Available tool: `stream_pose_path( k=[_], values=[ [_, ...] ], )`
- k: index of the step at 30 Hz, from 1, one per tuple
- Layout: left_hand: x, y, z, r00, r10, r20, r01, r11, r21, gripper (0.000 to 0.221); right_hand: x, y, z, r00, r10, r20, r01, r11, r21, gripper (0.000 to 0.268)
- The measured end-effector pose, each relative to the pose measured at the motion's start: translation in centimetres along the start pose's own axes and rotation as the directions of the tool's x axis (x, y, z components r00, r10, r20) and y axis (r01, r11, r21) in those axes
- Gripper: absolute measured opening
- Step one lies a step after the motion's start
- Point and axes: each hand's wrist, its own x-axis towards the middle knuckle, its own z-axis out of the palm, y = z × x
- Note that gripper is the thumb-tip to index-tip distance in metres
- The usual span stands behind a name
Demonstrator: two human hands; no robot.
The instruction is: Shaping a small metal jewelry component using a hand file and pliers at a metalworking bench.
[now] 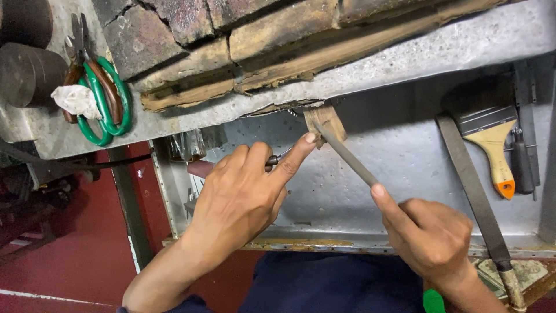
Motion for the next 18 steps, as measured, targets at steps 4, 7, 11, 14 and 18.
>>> stream_pose_path(
  k=[4, 7, 11, 14, 18],
  values=[
    [-0.1, 0.0, 0.2, 1.0, -0.004, 0.014, 0.004, 1.0, 0.017, 0.084, 1.6, 0.2, 0.0, 0.999, -0.04, 0.006, 0.04, 0.999, -0.022, 0.038],
    [-0.2, -0.1, 0.4, 1.0, 0.006, 0.007, -0.006, 1.0, 0.026, 0.085, 0.8, 0.3, 0.0, 0.998, -0.048, -0.04, 0.048, 0.999, -0.002, 0.04],
    [-0.3, -0.2, 0.4, 0.998, -0.013, 0.057, 0.013, 1.0, -0.001, 0.085, -1.2, 0.4, -0.2, 0.999, 0.005, -0.04, -0.004, 1.0, 0.026, 0.051],
    [-0.2, -0.2, 0.4, 0.997, -0.023, 0.075, 0.024, 1.0, -0.012, 0.086, -1.2, 0.3, -0.6, 1.0, 0.01, -0.012, -0.01, 1.0, 0.021, 0.047],
    [-0.2, -0.3, 0.3, 0.997, -0.015, 0.076, 0.016, 1.0, -0.016, 0.086, -0.4, 0.4, -0.3, 0.999, -0.027, -0.02, 0.027, 1.0, 0.003, 0.046]
  ],
)
